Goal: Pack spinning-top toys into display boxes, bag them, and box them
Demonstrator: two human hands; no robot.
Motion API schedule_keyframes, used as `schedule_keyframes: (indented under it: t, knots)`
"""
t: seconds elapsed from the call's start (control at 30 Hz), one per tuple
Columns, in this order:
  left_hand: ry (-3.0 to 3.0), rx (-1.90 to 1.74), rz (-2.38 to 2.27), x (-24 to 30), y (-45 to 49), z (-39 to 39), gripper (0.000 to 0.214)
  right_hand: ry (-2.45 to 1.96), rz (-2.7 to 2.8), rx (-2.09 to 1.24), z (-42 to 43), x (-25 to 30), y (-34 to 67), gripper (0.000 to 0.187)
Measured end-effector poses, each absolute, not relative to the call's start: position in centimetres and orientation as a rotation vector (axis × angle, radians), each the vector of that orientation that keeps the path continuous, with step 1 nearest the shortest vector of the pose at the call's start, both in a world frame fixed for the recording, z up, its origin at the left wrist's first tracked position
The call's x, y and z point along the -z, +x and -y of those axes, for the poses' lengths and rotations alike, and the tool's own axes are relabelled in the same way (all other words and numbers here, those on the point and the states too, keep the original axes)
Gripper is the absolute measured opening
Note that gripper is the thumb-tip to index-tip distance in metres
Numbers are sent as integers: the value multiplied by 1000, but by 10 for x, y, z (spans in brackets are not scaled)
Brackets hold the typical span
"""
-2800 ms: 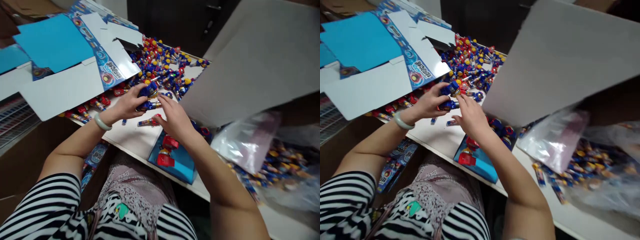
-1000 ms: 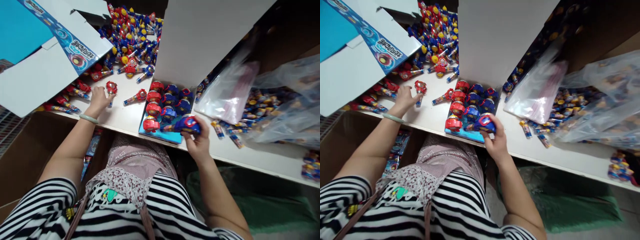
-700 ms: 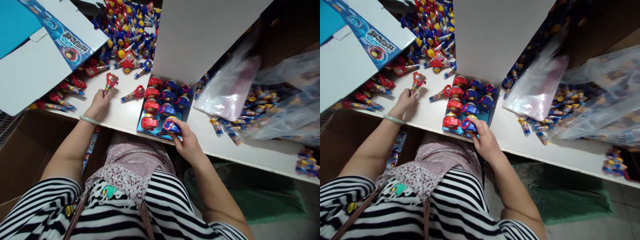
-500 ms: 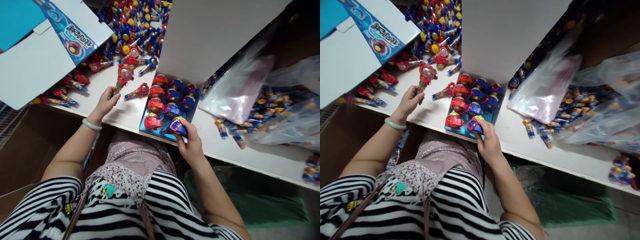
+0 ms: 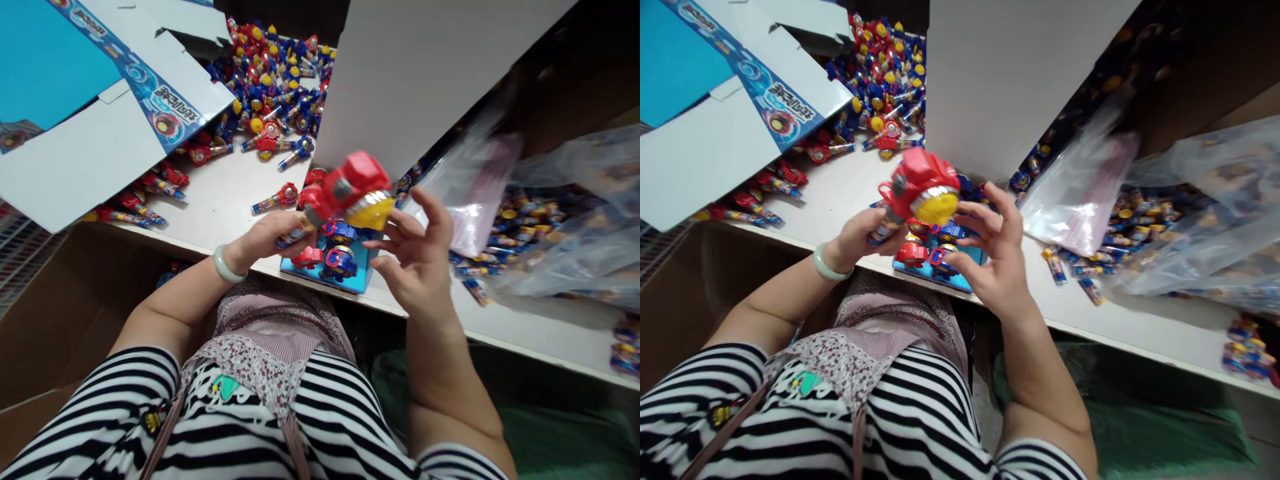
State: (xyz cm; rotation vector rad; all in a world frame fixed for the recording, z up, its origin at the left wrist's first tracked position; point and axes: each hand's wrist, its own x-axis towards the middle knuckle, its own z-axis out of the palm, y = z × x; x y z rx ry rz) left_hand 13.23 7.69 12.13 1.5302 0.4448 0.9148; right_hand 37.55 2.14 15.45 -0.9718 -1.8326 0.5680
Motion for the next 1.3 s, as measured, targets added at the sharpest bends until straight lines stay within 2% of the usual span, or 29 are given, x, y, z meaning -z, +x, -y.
schedule_keyframes:
  t: [0.07, 0.13, 0.23, 0.3, 0.4, 0.47, 0.57, 0.67, 0.8, 0.97, 1.13, 1.3]
  knots:
    - [1850, -1177, -603, -127, 153, -72, 37, -886, 1743, -589, -34, -160, 358, 85]
    - [2196, -1466, -763, -129, 170, -69, 25, -878, 1660, -503, -45, -157, 346, 78]
    - [2522, -1517, -768, -128, 173, -75, 27, -902, 1573, -305, -54, -149, 352, 66]
    - [2495, -1433, -865, -120, 152, -91, 39, -942, 1549, -169, -54, -141, 377, 63]
    - [2257, -1314, -1405, -91, 99, -128, 47, -994, 1576, -95, -48, -119, 423, 60]
    - [2222, -969, -1728, -62, 68, -151, 48, -1040, 1628, -157, -44, -95, 443, 58]
    - [2242, -366, -1844, -20, 52, -166, 53, -1077, 1670, -201, -44, -58, 448, 53]
    - [2215, -221, -1908, 0, 61, -161, 42, -1069, 1772, -196, -45, -45, 440, 50]
    - [2038, -371, -1925, -2, 64, -156, 29, -1119, 1913, -250, -44, -61, 439, 47]
    - [1635, -866, -1670, -8, 32, -141, 19, -1226, 1864, -315, -44, -69, 443, 46]
    - [1401, -1339, -1288, -20, 22, -118, 32, -1240, 1796, -368, -42, -62, 446, 48]
    - [1399, -1465, -1191, -37, 46, -109, 38, -1170, 1823, -285, -44, -57, 442, 47]
